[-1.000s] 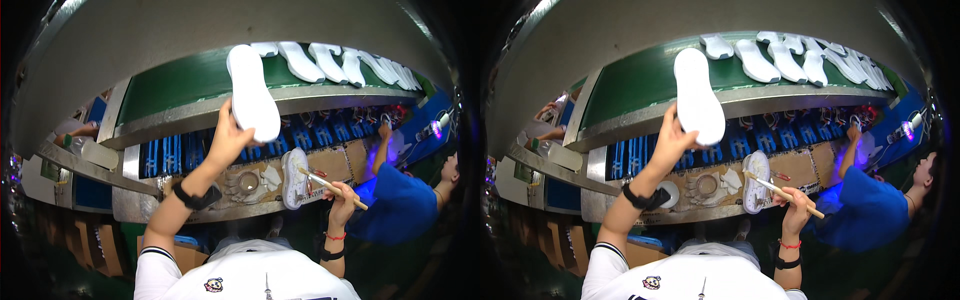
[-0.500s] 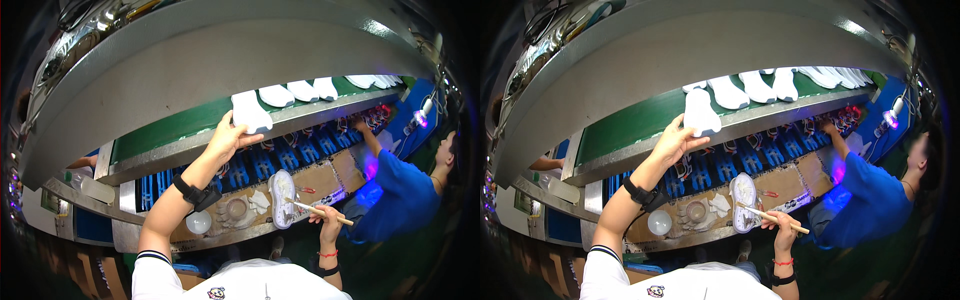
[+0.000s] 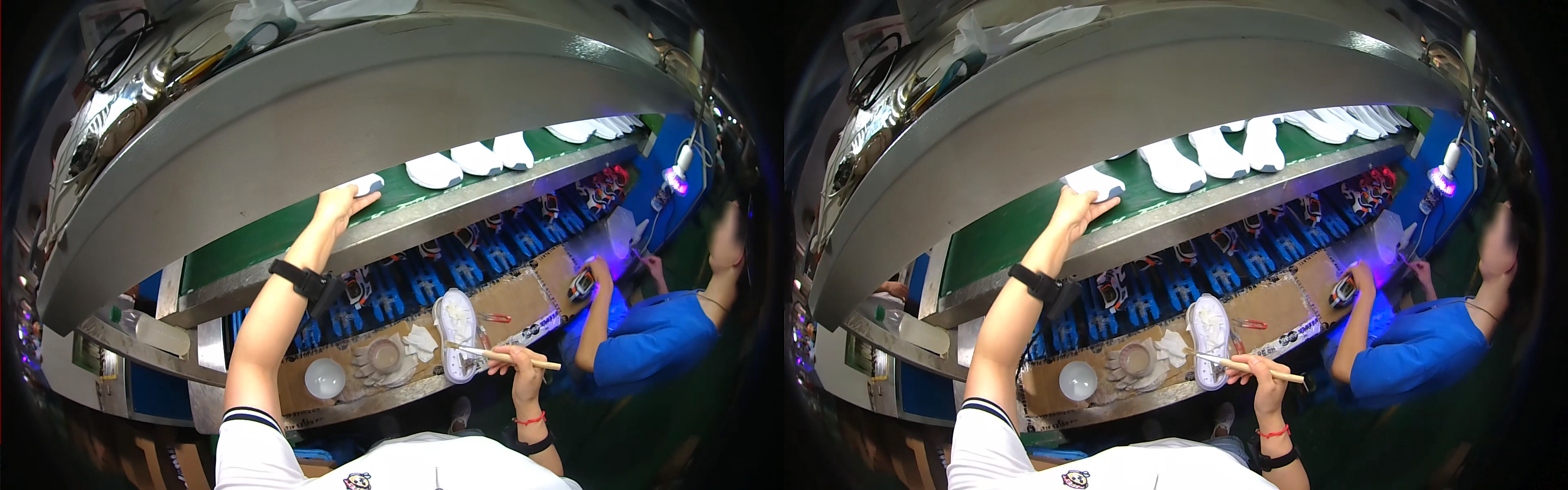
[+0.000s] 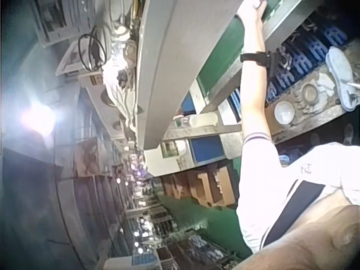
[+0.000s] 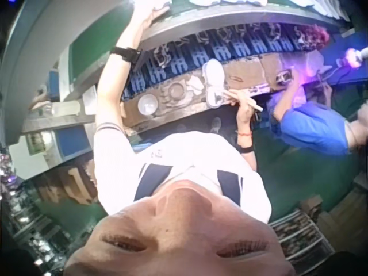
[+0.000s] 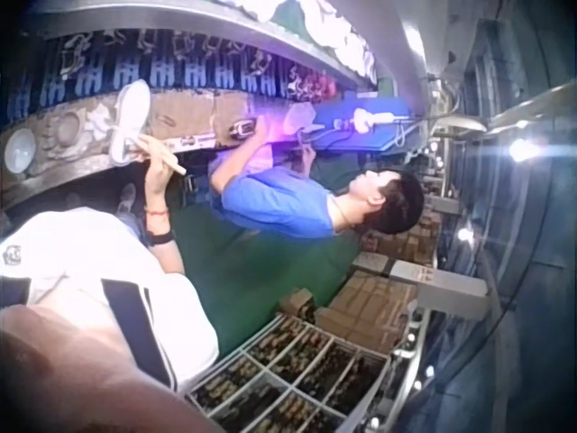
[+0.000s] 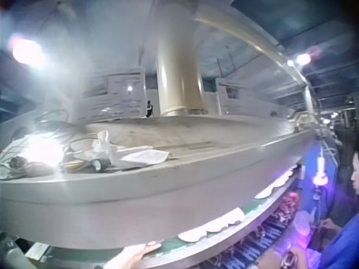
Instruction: Apply adhesive to the edges and inner surfaces of shoe outsoles using a brush.
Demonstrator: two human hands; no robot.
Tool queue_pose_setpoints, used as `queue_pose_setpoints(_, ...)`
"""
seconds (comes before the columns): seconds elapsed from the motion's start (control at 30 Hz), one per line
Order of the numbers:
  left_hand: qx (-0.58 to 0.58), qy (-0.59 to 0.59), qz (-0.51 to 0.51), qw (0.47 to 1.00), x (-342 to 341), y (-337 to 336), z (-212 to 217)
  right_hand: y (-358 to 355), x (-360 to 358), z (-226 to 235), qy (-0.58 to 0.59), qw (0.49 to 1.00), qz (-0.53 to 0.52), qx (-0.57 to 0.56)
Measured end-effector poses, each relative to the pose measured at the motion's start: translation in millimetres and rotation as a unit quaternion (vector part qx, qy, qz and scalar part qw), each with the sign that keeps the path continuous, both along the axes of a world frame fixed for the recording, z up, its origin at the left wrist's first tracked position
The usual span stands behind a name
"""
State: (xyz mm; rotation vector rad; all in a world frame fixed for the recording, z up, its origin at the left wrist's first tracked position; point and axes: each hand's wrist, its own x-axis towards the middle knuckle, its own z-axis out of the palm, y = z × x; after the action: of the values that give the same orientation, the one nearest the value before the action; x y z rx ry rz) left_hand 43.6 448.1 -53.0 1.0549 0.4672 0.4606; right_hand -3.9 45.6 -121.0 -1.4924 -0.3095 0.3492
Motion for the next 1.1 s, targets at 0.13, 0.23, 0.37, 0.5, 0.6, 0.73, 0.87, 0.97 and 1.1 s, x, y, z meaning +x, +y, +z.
queue_pose_setpoints(0.13,0.002,0.027,0.001,1.000,34,-28,-6,-6,0,-4,0.002,1.000,0.000,-0.004)
queue_pose_setpoints(0.23,-0.007,0.044,0.008,0.999,60,-67,-10,-10,0,-4,0.004,1.000,-0.004,-0.008)
queue_pose_setpoints(0.37,-0.002,0.052,-0.047,0.998,84,-84,-6,-17,3,-5,0.004,1.000,-0.015,-0.004)
queue_pose_setpoints(0.5,0.022,0.027,-0.093,0.995,104,-112,6,-27,6,-11,0.012,0.999,-0.034,-0.007)
queue_pose_setpoints(0.6,0.016,0.015,-0.131,0.991,124,-104,4,-27,7,-9,0.010,0.999,-0.034,-0.005)
queue_pose_setpoints(0.73,0.007,-0.028,-0.167,0.985,124,-89,2,-32,10,-11,0.007,0.999,-0.041,-0.019)
queue_pose_setpoints(0.87,0.047,-0.057,-0.106,0.992,88,-76,28,-45,16,-18,0.021,0.997,-0.066,-0.031)
queue_pose_setpoints(0.97,0.233,-0.069,-0.060,0.968,85,75,-48,-32,15,-20,0.023,0.999,-0.036,-0.009)
queue_pose_setpoints(1.1,0.216,-0.075,-0.088,0.970,85,87,-55,-32,23,-23,0.032,0.998,-0.043,-0.022)
